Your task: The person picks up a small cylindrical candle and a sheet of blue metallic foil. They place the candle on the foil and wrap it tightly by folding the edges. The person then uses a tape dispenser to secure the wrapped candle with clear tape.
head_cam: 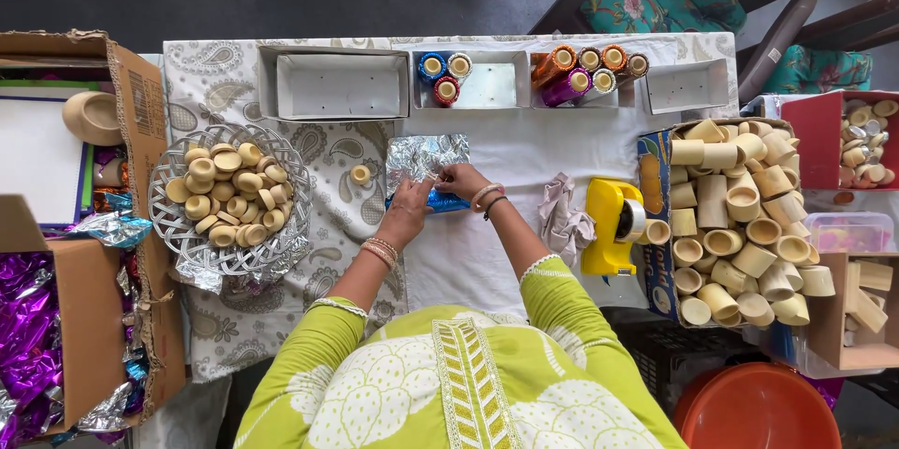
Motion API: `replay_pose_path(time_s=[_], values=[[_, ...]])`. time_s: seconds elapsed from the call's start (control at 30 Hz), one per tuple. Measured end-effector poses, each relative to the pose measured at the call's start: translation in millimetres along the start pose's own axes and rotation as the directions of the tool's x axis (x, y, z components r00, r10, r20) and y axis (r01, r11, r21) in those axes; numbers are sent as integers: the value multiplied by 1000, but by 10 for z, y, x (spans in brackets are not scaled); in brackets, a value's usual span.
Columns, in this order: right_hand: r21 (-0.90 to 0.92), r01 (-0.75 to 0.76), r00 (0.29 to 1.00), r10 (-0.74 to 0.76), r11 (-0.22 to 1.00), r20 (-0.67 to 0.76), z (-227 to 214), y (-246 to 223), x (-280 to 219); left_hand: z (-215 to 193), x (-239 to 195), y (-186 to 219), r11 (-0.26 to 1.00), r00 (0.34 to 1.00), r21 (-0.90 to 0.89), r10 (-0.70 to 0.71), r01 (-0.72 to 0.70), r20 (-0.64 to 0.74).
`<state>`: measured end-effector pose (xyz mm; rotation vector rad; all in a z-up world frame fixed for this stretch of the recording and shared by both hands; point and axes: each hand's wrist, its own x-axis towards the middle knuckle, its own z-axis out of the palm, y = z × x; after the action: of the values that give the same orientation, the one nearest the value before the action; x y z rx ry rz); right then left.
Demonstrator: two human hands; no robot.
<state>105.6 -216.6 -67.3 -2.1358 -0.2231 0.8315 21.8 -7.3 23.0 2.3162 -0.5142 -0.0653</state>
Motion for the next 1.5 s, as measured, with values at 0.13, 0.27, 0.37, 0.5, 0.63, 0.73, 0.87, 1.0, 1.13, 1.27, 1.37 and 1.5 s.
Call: replay_pose_path(time_s=[0.13,0.27,0.37,0.5,0.63,0.73,0.87,1.0,1.13,1.27,1.37,1.5], values=[[-61,21,998,-18,998,53,-22,78,133,-9,26,5,996,995,-23,-85,86,42],[-162,12,996,3,987,88,-26,81,195,-1,3,14,993,993,-42,-107,109,44],[-206,-16,996,35,978,88,-32,46,217,-23,8,33,993,994,-48,-103,105,35],[-208,-50,996,65,977,68,-32,19,199,-23,13,44,994,994,-29,-103,104,37],[-192,-69,995,80,979,53,-5,-20,185,-15,3,43,994,994,-29,-107,108,34],[-207,-79,995,91,975,49,20,-11,203,-16,9,41,994,995,-41,-97,98,33],[-223,-46,996,62,974,64,31,1,204,-18,5,42,997,997,-22,-75,75,24],[-169,-46,998,53,985,39,65,102,134,13,-35,39,999,999,-9,-43,43,23],[-40,-30,998,32,999,47,156,359,234,15,-70,88,1000,1000,24,8,-8,-3],[32,-14,1000,14,999,0,166,379,260,66,-44,25,995,999,99,11,-15,35],[85,-4,1000,6,996,-30,152,314,182,123,-23,-7,991,998,135,12,-19,55],[57,-43,994,48,997,-95,166,231,134,143,17,-37,984,992,176,-40,18,119]])
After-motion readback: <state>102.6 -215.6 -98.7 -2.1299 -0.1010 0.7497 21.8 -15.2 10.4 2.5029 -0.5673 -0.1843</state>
